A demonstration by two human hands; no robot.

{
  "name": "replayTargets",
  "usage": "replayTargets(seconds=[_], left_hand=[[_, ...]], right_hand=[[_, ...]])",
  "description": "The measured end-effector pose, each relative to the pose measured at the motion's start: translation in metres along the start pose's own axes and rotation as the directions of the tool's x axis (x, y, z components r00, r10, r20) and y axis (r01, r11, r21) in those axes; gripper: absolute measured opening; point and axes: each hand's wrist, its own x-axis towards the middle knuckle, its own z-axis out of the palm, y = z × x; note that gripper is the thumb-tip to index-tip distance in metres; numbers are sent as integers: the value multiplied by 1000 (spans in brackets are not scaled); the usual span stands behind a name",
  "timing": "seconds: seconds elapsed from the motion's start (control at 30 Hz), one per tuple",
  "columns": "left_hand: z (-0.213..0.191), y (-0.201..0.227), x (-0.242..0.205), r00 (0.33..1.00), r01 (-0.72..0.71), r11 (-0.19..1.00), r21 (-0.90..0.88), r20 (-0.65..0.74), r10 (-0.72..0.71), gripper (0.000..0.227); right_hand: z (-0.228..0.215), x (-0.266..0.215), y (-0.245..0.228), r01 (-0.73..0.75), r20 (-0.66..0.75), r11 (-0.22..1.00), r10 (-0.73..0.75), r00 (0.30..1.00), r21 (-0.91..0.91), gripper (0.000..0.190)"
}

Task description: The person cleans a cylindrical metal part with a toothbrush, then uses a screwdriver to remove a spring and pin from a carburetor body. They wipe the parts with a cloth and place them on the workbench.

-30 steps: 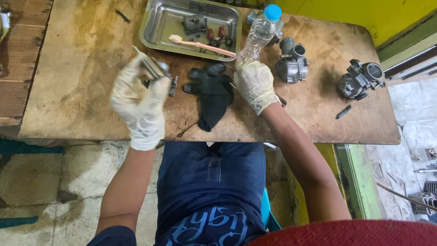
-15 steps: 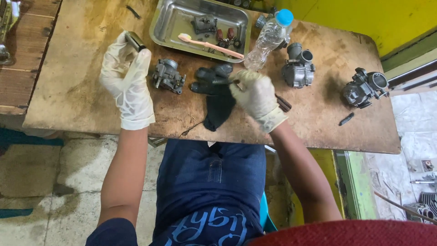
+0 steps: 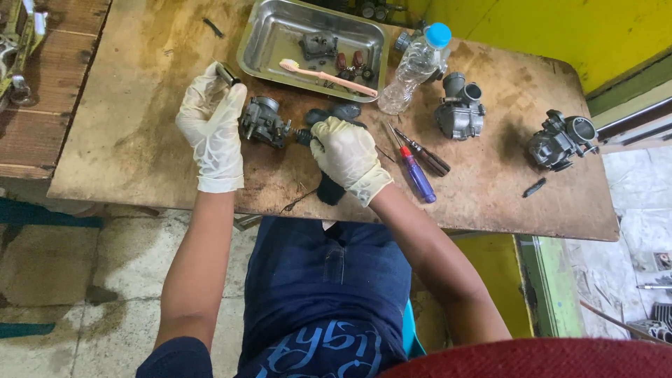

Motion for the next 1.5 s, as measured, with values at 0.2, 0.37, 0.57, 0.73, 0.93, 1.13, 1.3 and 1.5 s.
replayTargets(seconds=[0.2, 0.37, 0.57, 0.73, 0.93, 1.13, 1.3, 1.5], left_hand=[[4, 1, -5, 998, 21, 999, -43, 52, -19, 43], [12, 17, -13, 992, 71, 997, -30, 111, -67, 43], [12, 2, -13, 987, 2, 998, 58, 162, -12, 46], [8, -2, -13, 986, -41, 992, 120, 166, 21, 49], [10, -2, -16, 983, -57, 986, 156, 181, 28, 51], [11, 7, -19, 976, -135, 978, 156, 191, 104, 52], [15, 17, -26, 941, -323, 894, 312, 209, 267, 54], [29, 40, -40, 875, -481, 790, 380, 270, 403, 45]], right_hand=[[-20, 5, -11, -12, 20, 996, 11, 1000, 90, 16], [-9, 11, -11, -7, 37, 994, 3, 999, 111, 21], [34, 14, -12, -169, 138, 958, 140, 981, 231, 19], [43, 12, -11, -334, 223, 885, 272, 936, 325, 24], [35, 14, -12, -410, 292, 833, 314, 903, 372, 33], [-4, 23, -24, -387, 214, 811, 324, 922, 439, 30], [-47, 42, -41, -403, 279, 250, 414, 866, 880, 40], [-50, 57, -53, -309, 289, -39, 478, 829, 950, 39]])
